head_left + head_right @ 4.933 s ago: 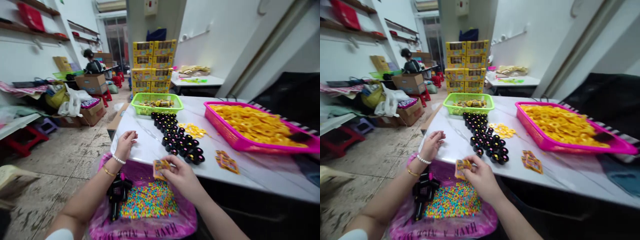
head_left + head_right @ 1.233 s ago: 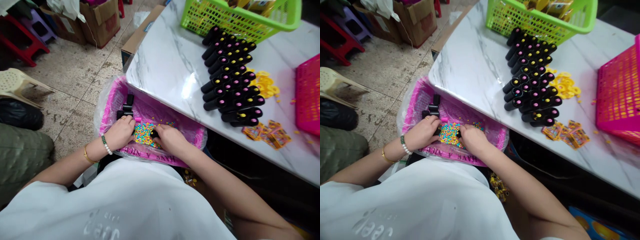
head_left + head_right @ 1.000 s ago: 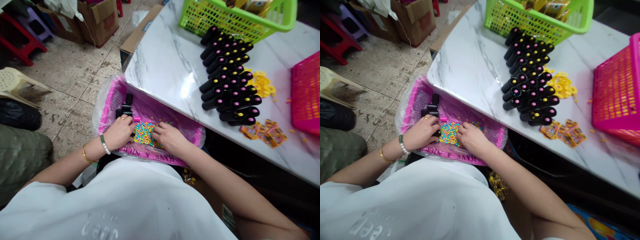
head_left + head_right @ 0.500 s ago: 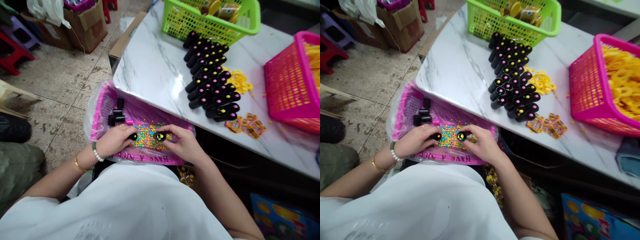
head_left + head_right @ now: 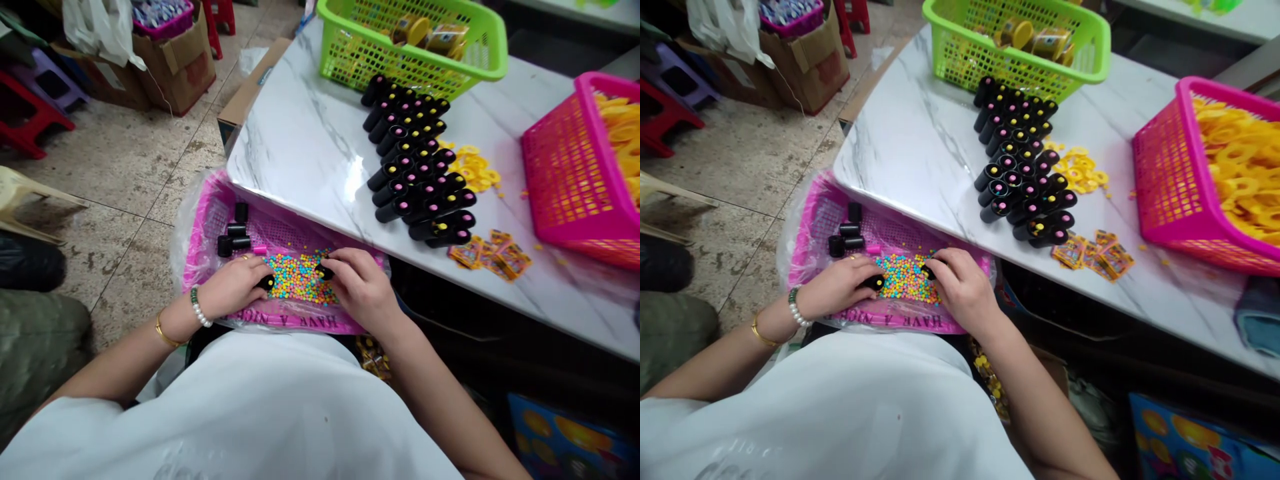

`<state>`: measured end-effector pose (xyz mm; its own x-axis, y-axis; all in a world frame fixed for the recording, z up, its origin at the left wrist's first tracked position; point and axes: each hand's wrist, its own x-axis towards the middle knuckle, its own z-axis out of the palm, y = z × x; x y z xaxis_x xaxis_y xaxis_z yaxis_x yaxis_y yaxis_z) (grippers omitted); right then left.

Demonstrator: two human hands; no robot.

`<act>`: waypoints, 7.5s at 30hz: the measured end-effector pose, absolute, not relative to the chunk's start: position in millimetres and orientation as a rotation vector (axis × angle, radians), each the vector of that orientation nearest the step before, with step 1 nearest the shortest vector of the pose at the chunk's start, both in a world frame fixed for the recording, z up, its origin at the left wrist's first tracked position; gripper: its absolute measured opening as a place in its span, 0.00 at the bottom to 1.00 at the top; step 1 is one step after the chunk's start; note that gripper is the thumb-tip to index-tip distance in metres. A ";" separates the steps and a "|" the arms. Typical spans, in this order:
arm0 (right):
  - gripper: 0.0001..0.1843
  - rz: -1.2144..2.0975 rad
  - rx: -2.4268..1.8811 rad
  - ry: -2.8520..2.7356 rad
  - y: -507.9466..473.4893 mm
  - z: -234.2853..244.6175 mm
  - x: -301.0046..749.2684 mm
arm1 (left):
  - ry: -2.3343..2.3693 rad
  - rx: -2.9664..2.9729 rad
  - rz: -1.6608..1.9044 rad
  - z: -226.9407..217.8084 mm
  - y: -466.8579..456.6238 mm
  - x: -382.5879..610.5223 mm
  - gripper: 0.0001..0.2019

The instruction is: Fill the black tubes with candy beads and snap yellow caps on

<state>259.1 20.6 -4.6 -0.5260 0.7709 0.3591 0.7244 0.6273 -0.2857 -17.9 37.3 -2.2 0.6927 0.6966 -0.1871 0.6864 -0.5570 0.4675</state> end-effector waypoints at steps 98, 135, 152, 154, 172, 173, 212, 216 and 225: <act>0.16 1.067 -0.926 -2.519 42.0 -14.8 215.3 | 1.233 2.468 -0.150 5.2 35.0 -27.0 0.11; 0.22 0.447 -1.183 -2.119 14.1 0.0 268.3 | 1.073 2.534 0.403 27.5 67.1 -3.2 0.12; 0.19 1.129 -1.275 -1.504 2.3 1.2 240.7 | 0.805 2.316 0.523 51.6 58.7 27.2 0.15; 0.23 1.333 -1.189 -1.274 1.9 1.9 231.0 | 0.797 2.266 0.564 54.6 57.4 35.5 0.17; 0.18 1.152 -1.302 -1.182 -7.3 5.7 255.8 | 1.155 1.952 0.797 53.0 204.9 124.3 0.13; 0.18 1.158 -1.300 -1.178 -8.0 3.5 256.2 | 1.135 1.946 0.783 52.1 212.1 130.8 0.13; 0.14 0.528 -1.213 -2.811 40.6 -28.9 241.5 | 1.246 2.502 -0.372 21.6 34.9 -39.6 0.10; 0.17 0.166 -1.092 -2.900 35.9 -26.8 233.6 | 1.227 2.513 -0.500 18.6 37.9 -38.3 0.07; 0.17 1.105 -0.977 -2.677 39.3 -16.3 214.9 | 1.234 2.479 -0.314 23.4 39.6 -28.0 0.12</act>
